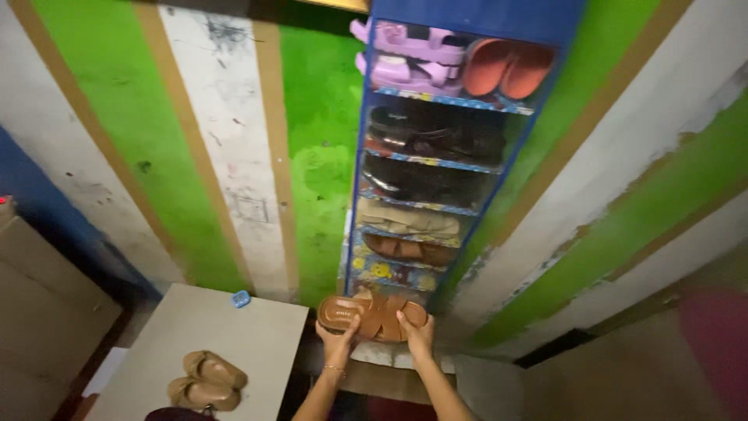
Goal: The person gathers shoes from a white table and places them onto a blue hanging shoe rack. The person handles multiple pairs of shoes, including brown sandals, beige flats, and dark purple flats, arranging them on the rack shelves.
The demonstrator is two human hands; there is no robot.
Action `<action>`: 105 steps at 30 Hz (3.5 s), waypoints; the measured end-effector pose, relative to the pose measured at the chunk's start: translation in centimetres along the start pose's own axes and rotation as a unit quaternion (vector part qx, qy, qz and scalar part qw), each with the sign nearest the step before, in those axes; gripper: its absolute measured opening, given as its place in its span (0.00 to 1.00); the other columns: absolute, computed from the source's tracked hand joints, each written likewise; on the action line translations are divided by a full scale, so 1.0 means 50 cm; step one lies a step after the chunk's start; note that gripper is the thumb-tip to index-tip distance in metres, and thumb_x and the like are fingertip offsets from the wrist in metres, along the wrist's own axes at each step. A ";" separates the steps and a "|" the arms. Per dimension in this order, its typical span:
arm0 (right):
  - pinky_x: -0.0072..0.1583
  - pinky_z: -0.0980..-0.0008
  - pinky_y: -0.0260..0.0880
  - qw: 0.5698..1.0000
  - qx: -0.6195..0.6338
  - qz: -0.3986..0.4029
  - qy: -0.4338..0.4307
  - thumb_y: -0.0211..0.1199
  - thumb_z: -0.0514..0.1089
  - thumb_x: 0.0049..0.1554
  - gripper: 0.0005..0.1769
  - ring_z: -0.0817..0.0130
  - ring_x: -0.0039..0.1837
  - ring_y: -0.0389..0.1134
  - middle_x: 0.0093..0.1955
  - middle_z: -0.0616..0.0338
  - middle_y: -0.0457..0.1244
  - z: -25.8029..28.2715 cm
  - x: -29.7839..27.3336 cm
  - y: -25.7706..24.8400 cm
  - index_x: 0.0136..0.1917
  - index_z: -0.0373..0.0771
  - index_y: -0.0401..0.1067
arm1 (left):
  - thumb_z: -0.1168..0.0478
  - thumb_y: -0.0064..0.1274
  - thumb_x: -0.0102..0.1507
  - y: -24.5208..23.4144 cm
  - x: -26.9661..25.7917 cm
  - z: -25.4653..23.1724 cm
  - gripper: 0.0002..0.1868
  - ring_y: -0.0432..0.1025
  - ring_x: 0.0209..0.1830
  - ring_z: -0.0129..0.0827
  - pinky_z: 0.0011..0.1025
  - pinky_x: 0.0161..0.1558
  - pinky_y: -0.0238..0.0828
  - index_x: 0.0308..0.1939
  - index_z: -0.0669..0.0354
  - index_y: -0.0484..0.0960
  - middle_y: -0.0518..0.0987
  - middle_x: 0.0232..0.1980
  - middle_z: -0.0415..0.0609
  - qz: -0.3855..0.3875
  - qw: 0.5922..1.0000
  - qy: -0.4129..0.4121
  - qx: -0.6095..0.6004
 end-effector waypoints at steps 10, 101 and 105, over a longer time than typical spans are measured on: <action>0.58 0.62 0.69 0.997 -0.062 0.030 -0.041 0.74 0.69 0.38 0.48 0.60 0.58 0.71 0.58 0.54 0.67 0.042 0.077 -0.085 0.62 0.41 0.65 | 0.57 0.81 0.34 0.123 -0.069 0.003 0.84 0.49 0.78 0.38 0.35 0.75 0.45 0.78 0.59 0.29 0.43 0.81 0.58 -0.073 0.981 0.137 0.120; 0.43 0.60 0.66 0.970 -0.169 -0.013 -0.173 0.65 0.65 0.60 0.23 0.58 0.36 0.68 0.30 0.49 0.67 0.181 0.333 -0.091 0.41 0.45 0.83 | 0.40 0.47 0.72 0.254 0.519 -0.146 0.39 0.61 0.71 0.71 0.60 0.72 0.53 0.68 0.77 0.66 0.67 0.68 0.83 0.007 0.975 0.151 0.160; 0.45 0.64 0.66 0.975 -0.159 -0.019 -0.154 0.66 0.64 0.59 0.23 0.60 0.39 0.67 0.32 0.56 0.67 0.200 0.317 -0.090 0.36 0.45 0.78 | 0.39 0.52 0.69 0.267 0.508 -0.154 0.35 0.67 0.68 0.55 0.54 0.69 0.60 0.71 0.61 0.72 0.74 0.67 0.65 0.075 0.973 0.151 0.158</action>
Point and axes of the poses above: each hand's wrist, its own x-axis towards the middle knuckle, its own y-axis out of the palm, z = x × y, the point moved 10 cm from there along x, towards the middle knuckle
